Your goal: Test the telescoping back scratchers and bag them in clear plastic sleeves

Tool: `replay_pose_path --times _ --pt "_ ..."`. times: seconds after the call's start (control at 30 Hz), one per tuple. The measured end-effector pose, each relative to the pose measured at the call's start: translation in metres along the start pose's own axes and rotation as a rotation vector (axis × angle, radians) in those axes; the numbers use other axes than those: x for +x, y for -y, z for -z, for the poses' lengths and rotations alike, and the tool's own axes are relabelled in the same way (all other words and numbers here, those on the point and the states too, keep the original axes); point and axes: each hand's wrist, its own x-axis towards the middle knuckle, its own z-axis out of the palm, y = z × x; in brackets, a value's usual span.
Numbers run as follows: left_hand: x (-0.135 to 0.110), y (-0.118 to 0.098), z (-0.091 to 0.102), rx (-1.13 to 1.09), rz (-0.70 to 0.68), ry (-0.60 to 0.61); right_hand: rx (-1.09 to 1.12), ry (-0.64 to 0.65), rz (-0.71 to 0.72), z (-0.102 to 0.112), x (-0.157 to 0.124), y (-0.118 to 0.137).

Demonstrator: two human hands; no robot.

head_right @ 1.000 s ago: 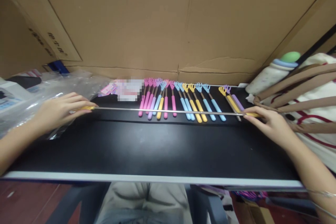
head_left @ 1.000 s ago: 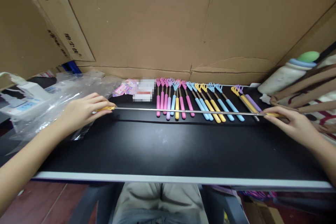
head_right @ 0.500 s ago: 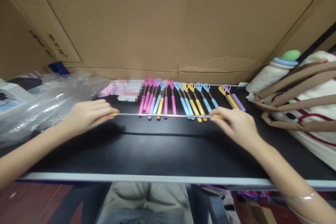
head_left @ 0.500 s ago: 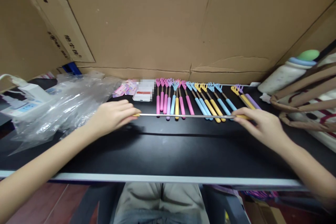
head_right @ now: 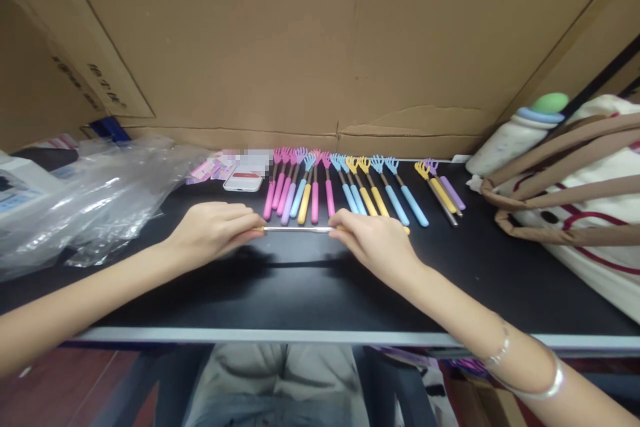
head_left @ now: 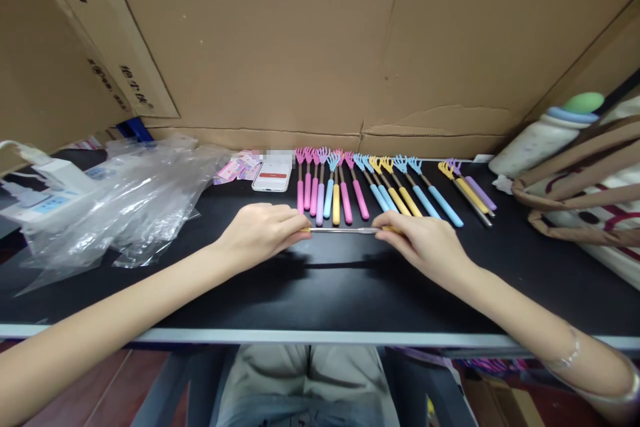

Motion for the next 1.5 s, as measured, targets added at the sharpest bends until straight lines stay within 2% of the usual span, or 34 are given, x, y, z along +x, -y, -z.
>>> replay_pose_path --times 0.2,0.4,0.6,0.77,0.93,1.2,1.5 --pt "0.015 -0.019 -0.014 -0.041 0.028 -0.05 0.018 0.069 -0.068 -0.013 0.015 0.028" --pt "0.015 -0.021 -0.013 0.02 0.044 -0.06 0.028 0.083 -0.108 -0.015 0.018 0.031" --pt "0.013 -0.01 -0.003 0.005 0.065 0.038 0.152 0.074 0.056 -0.001 0.016 0.016" --pt "0.003 0.01 -0.004 -0.178 0.198 0.154 0.292 0.168 0.016 -0.001 0.009 -0.013" --pt "-0.003 0.014 -0.011 -0.329 0.204 0.267 0.386 0.268 0.055 -0.011 0.006 -0.033" --pt "-0.014 0.019 -0.019 -0.541 0.25 0.322 0.304 0.28 0.116 -0.012 0.003 -0.034" --pt "-0.016 0.019 -0.012 -0.384 0.313 0.407 0.239 0.273 0.119 -0.009 0.005 -0.034"
